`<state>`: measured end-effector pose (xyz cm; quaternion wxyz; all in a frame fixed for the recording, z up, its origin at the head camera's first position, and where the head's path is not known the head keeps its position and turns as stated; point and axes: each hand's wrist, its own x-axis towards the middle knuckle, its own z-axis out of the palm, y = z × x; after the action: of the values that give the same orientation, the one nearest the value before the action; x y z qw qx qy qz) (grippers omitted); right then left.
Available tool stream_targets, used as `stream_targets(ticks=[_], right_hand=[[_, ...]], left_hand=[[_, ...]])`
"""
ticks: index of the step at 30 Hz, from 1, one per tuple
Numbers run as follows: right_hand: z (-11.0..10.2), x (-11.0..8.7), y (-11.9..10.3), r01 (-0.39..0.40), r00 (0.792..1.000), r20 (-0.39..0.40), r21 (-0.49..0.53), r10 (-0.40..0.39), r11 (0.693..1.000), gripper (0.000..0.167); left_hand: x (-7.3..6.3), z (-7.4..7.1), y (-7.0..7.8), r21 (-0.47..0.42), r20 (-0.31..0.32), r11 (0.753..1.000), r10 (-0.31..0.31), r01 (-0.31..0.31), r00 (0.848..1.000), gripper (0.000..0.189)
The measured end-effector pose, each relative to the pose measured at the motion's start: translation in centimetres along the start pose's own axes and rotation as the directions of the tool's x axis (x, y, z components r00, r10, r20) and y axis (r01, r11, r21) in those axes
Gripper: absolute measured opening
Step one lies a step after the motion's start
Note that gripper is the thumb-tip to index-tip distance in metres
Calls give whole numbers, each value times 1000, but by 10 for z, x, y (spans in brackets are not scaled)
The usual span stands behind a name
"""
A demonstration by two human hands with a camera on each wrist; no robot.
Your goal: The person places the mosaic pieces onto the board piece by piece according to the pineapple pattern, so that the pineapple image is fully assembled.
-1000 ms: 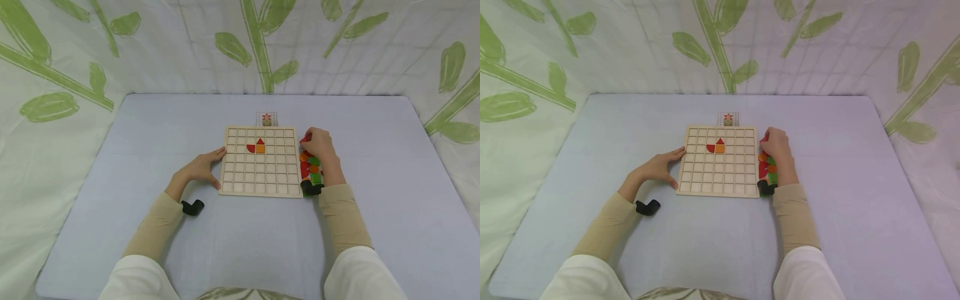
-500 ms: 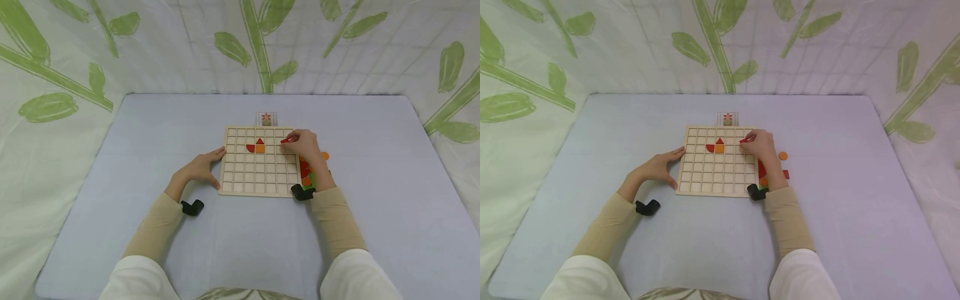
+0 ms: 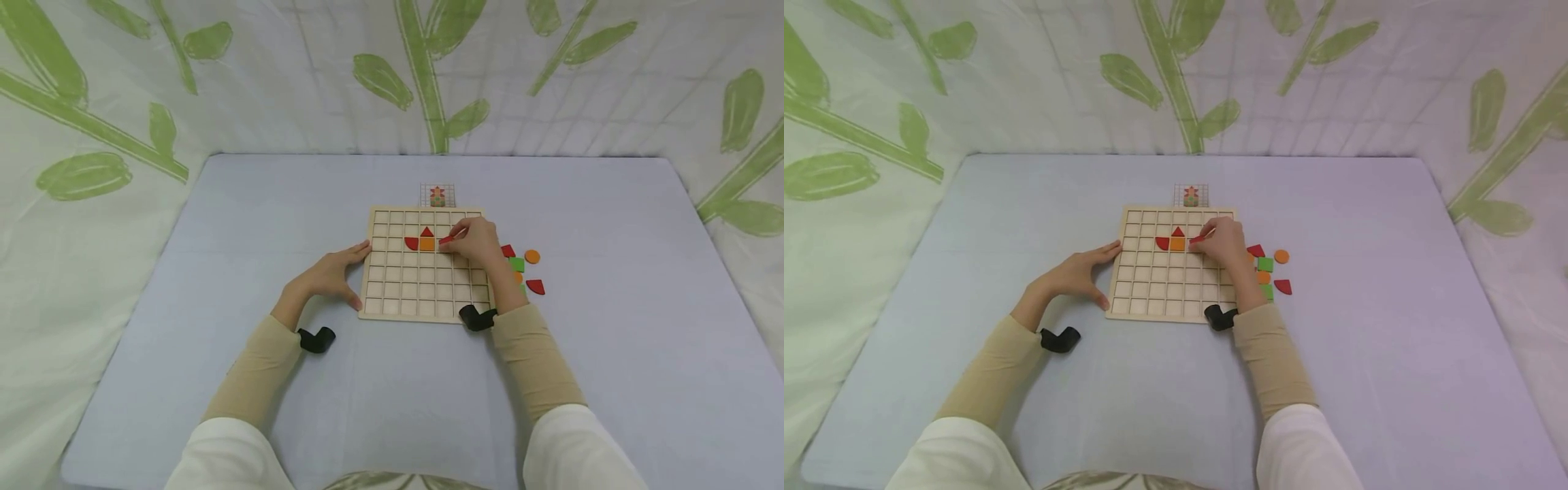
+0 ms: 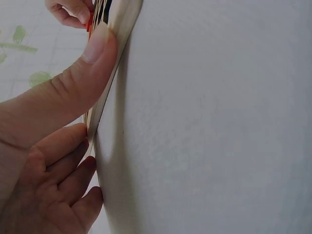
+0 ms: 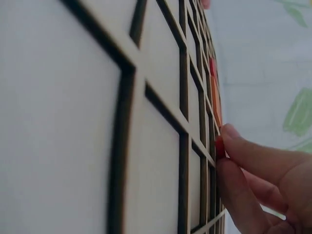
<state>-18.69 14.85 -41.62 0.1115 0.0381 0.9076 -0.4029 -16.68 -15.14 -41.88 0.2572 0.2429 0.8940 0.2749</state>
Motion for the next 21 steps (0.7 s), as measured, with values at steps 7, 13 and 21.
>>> stream_targets(ticks=[7,13,21], right_hand=[[4,-3,-6,-42,996,-72,13,42,999,23],[7,-2,-7,-58,992,-115,-8,57,998,22],[9,1,-7,-72,991,-116,-46,66,996,24]], left_hand=[[0,-1,2,0,2,1000,-10,10,1000,114],[0,-1,3,2,4,1000,-10,10,1000,114],[2,0,0,14,5,1000,-11,11,1000,114]])
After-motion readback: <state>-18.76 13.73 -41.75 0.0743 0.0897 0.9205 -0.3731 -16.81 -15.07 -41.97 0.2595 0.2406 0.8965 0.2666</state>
